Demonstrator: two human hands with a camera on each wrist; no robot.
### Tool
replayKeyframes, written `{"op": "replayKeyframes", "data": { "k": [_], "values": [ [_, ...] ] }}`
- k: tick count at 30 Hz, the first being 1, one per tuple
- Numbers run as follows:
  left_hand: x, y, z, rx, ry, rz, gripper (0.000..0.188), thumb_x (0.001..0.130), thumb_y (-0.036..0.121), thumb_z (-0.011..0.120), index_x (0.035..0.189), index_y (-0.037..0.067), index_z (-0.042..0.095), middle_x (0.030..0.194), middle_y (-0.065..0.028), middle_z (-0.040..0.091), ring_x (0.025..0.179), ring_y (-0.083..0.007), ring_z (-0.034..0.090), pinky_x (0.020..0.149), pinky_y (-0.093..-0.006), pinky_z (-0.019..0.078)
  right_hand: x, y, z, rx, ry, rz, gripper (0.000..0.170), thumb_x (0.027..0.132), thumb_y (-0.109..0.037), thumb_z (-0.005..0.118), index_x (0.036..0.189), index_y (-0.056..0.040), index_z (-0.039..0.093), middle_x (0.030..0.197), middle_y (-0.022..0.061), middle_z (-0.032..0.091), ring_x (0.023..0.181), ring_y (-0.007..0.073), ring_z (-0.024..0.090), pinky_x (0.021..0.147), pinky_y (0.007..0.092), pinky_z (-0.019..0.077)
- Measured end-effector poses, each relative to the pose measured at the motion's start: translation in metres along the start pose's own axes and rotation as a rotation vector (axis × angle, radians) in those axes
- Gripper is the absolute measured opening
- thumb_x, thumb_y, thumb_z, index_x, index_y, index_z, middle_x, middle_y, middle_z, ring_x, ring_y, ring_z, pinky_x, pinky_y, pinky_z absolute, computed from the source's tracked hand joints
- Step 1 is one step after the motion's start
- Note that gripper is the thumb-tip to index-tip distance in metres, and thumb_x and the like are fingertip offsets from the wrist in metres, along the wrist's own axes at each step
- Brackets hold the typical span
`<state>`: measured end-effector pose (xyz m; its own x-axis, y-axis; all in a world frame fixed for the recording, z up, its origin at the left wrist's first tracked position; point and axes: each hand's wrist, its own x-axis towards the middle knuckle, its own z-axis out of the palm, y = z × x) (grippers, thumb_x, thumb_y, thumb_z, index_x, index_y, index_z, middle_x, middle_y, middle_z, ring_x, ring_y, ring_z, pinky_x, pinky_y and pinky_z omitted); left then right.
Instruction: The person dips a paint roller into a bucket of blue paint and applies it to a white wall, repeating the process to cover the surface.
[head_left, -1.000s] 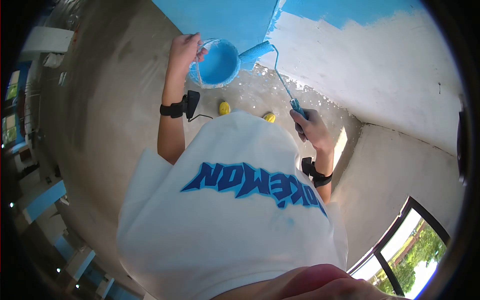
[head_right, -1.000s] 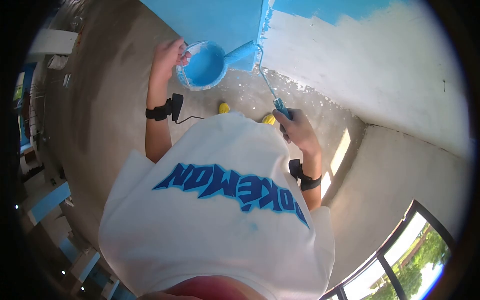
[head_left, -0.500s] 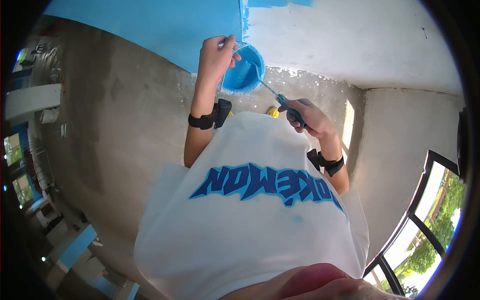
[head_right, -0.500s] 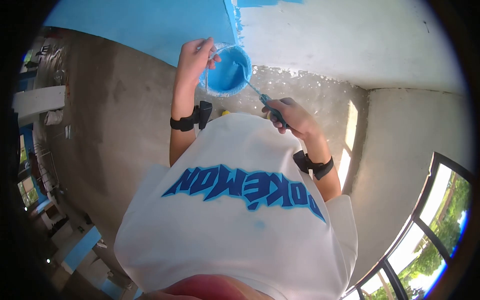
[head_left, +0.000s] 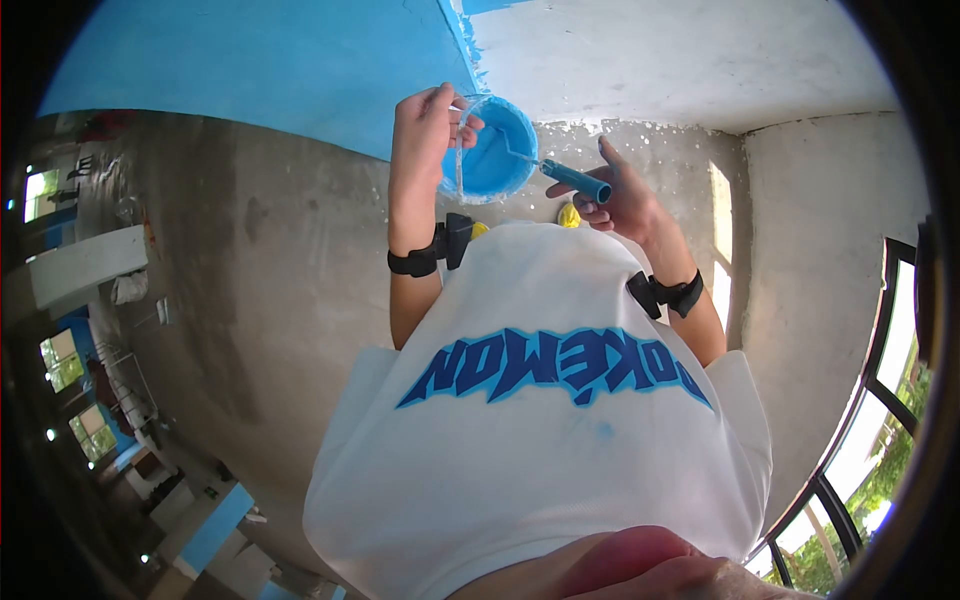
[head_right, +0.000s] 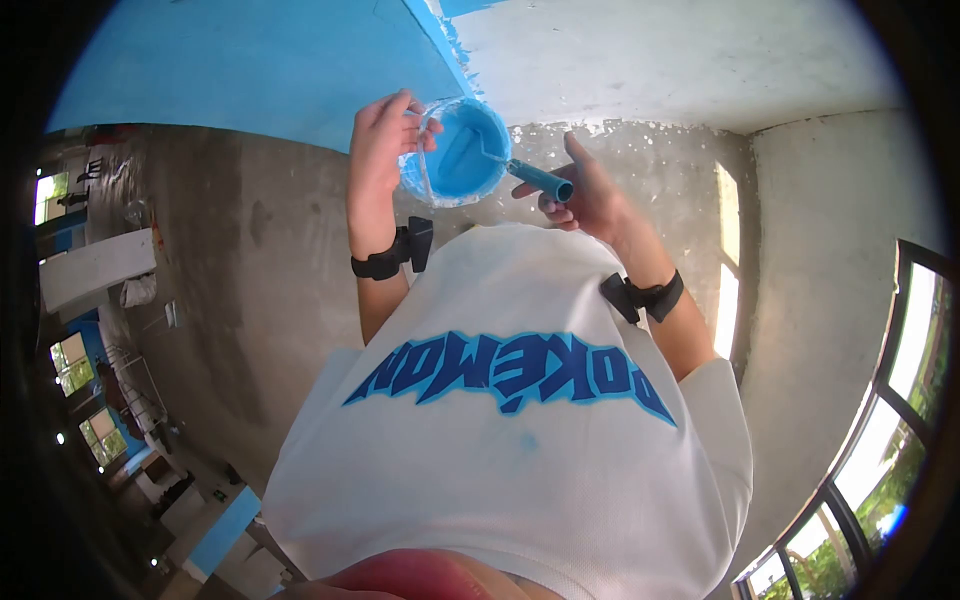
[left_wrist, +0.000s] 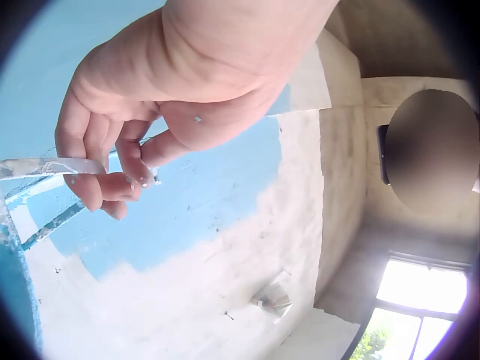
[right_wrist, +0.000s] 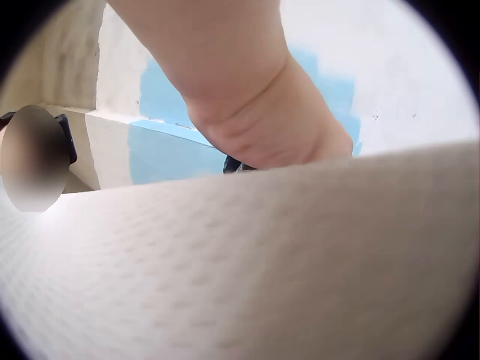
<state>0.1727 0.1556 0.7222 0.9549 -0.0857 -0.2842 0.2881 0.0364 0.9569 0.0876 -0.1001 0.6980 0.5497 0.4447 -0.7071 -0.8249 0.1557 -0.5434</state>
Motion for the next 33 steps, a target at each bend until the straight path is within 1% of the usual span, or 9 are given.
{"op": "replayKeyframes", "data": {
  "k": [12,15,17,19,21,23,25,27,33],
  "values": [
    [0.001,0.005,0.001,-0.254,-0.119,-0.042,0.029,0.101,0.026,0.039,0.086,0.003,0.049,0.092,-0.0284,0.066,0.086,-0.0351,0.068,0.081,-0.0414,0.0548,-0.009,0.027,0.001,0.671,-0.384,-0.153,0.056,0.101,-0.039,0.026,0.115,0.0052,0.057,0.065,0.0015,0.042,0.046,0.0090,0.037,0.036,0.0198,0.0293],
    [0.003,0.005,0.002,-0.323,-0.158,-0.033,0.028,0.102,0.025,0.038,0.086,0.003,0.047,0.095,-0.0304,0.065,0.091,-0.0371,0.067,0.085,-0.0429,0.0538,-0.002,0.025,-0.002,0.581,-0.433,-0.194,0.054,0.100,-0.038,0.025,0.119,0.0029,0.055,0.067,-0.0003,0.043,0.048,0.0094,0.035,0.035,0.0211,0.0283],
    [0.004,0.005,0.005,-0.355,-0.180,-0.031,0.028,0.102,0.025,0.038,0.086,0.003,0.046,0.096,-0.0311,0.065,0.093,-0.0376,0.067,0.086,-0.0434,0.0536,0.007,0.022,0.005,0.359,-0.367,-0.279,0.048,0.100,-0.035,0.032,0.115,0.0025,0.059,0.064,-0.0007,0.044,0.049,0.0071,0.037,0.037,0.0206,0.0284],
    [0.002,0.007,0.008,-0.353,-0.154,-0.005,0.027,0.102,0.024,0.038,0.085,0.004,0.046,0.100,-0.0328,0.063,0.096,-0.0364,0.066,0.088,-0.0413,0.0517,0.008,0.006,0.033,-0.314,0.085,-0.471,0.038,0.099,-0.029,0.044,0.107,0.0025,0.063,0.060,-0.0019,0.045,0.052,0.0043,0.041,0.038,0.0201,0.0269],
    [0.005,0.007,0.009,-0.318,-0.165,0.015,0.027,0.102,0.024,0.039,0.084,0.005,0.046,0.097,-0.0264,0.064,0.097,-0.0346,0.066,0.089,-0.0397,0.0496,0.022,-0.005,0.052,-0.329,0.200,-0.555,0.028,0.094,-0.023,0.057,0.099,0.0037,0.066,0.058,0.0008,0.051,0.054,0.0056,0.046,0.041,0.0235,0.0318],
    [0.007,0.008,0.012,-0.286,-0.173,0.043,0.028,0.102,0.024,0.039,0.083,0.005,0.046,0.095,-0.0200,0.064,0.097,-0.0329,0.066,0.091,-0.0380,0.0475,0.040,-0.007,0.064,-0.657,0.453,-0.994,0.025,0.091,-0.020,0.062,0.096,0.0034,0.066,0.063,0.0069,0.058,0.051,0.0105,0.048,0.047,0.0282,0.0389],
    [0.006,0.009,0.016,-0.280,-0.135,0.045,0.029,0.102,0.025,0.040,0.082,0.006,0.046,0.085,-0.0050,0.055,0.095,-0.0289,0.065,0.093,-0.0354,0.0434,0.039,-0.014,0.076,-0.661,0.502,-0.912,0.023,0.088,-0.020,0.065,0.094,0.0023,0.066,0.063,0.0105,0.059,0.049,0.0143,0.049,0.052,0.0319,0.0431],
    [0.005,0.011,0.017,-0.280,-0.164,0.054,0.029,0.102,0.024,0.040,0.081,0.006,0.046,0.083,-0.0024,0.049,0.095,-0.0279,0.065,0.092,-0.0355,0.0429,0.041,-0.016,0.082,-0.631,0.700,-0.944,0.024,0.087,-0.022,0.066,0.091,0.0019,0.067,0.058,0.0084,0.057,0.049,0.0139,0.048,0.050,0.0308,0.0413],
    [0.006,0.012,0.022,-0.277,-0.183,0.061,0.029,0.102,0.024,0.040,0.080,0.006,0.046,0.081,-0.0010,0.046,0.094,-0.0273,0.065,0.091,-0.0366,0.0429,0.051,-0.032,0.076,-0.654,0.601,-0.911,0.026,0.086,-0.022,0.068,0.086,0.0038,0.066,0.054,0.0083,0.053,0.049,0.0124,0.046,0.048,0.0288,0.0374]
  ]
}}
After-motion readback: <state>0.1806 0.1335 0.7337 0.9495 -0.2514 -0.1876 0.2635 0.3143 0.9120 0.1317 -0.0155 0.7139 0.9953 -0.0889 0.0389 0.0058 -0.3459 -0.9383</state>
